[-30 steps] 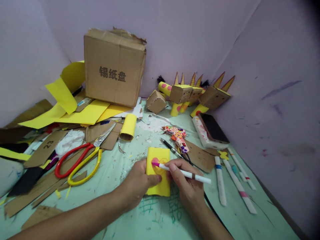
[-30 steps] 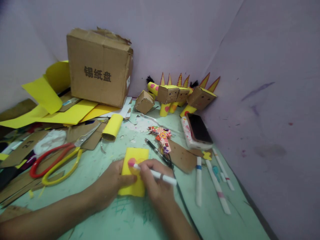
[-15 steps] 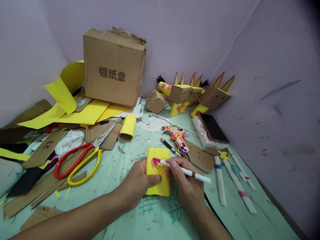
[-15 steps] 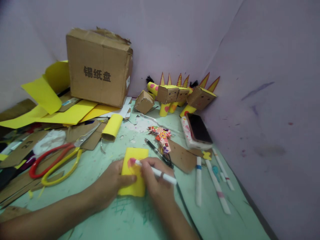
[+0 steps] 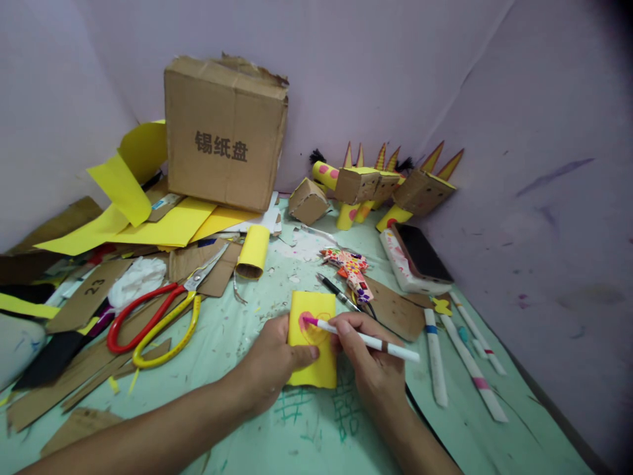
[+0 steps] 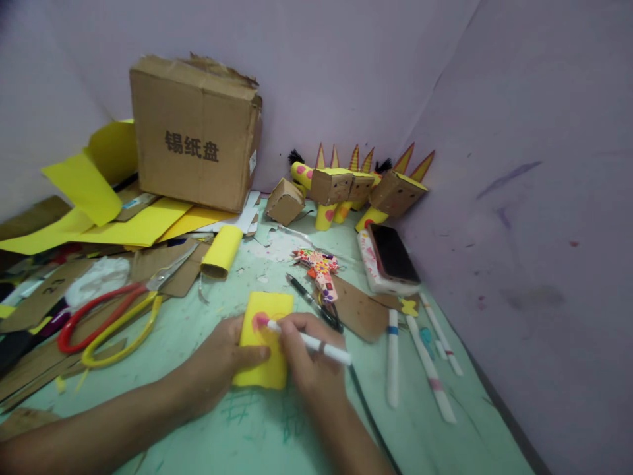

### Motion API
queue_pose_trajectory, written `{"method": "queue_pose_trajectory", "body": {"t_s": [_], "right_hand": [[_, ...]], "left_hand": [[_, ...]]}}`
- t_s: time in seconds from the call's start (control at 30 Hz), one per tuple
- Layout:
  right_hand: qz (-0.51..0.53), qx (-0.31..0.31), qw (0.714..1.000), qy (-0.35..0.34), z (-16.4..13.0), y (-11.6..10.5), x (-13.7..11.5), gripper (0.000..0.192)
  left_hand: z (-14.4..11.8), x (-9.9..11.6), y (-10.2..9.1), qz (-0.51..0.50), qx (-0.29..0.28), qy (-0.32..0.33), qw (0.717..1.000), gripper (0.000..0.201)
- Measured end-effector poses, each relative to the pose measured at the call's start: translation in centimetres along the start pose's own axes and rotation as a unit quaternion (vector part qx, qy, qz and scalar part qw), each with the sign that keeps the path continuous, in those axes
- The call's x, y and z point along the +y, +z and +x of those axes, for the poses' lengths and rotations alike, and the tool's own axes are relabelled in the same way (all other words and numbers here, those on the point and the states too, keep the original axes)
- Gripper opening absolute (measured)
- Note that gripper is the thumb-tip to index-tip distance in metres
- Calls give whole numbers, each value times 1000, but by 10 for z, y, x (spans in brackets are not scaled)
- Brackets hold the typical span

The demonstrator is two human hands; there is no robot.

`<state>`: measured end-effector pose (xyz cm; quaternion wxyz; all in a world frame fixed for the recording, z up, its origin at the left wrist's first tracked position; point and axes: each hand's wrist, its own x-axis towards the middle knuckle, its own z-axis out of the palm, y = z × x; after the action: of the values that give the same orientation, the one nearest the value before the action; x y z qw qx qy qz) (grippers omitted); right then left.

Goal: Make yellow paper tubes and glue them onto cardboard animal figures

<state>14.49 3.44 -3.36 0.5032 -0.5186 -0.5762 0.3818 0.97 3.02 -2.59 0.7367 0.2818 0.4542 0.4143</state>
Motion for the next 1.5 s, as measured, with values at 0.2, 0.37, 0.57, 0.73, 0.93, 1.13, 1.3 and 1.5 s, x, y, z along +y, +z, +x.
{"method": "queue_pose_trajectory", "body": {"t_s": [0.2,0.37,0.57,0.73,0.93,1.13,1.3,1.5], "right_hand": [[0,-28,1000,-2,0,-2,3,27],[0,-28,1000,-10,1,-4,4,27],[-3,-37,999,-3,2,-4,5,28],[-7,-54,998,-8,2,-4,5,26],[-11,-30,999,-2,3,-5,4,27],[-28,-46,998,-14,3,-6,3,28],[-22,-15,999,-27,2,-5,5,25],[-22,-14,999,-34,3,-3,4,25]], "left_hand": [[1,0,-1,2,-2,3,1000,30],[0,0,0,-2,-5,1,1000,30],[-1,2,2,-5,-9,3,1000,31],[0,1,1,-6,2,-5,1000,36],[-1,1,0,-7,-2,2,1000,37],[0,1,2,-2,18,2,1000,38],[0,0,2,-7,20,-2,1000,36],[0,0,2,5,34,3,999,33]]}}
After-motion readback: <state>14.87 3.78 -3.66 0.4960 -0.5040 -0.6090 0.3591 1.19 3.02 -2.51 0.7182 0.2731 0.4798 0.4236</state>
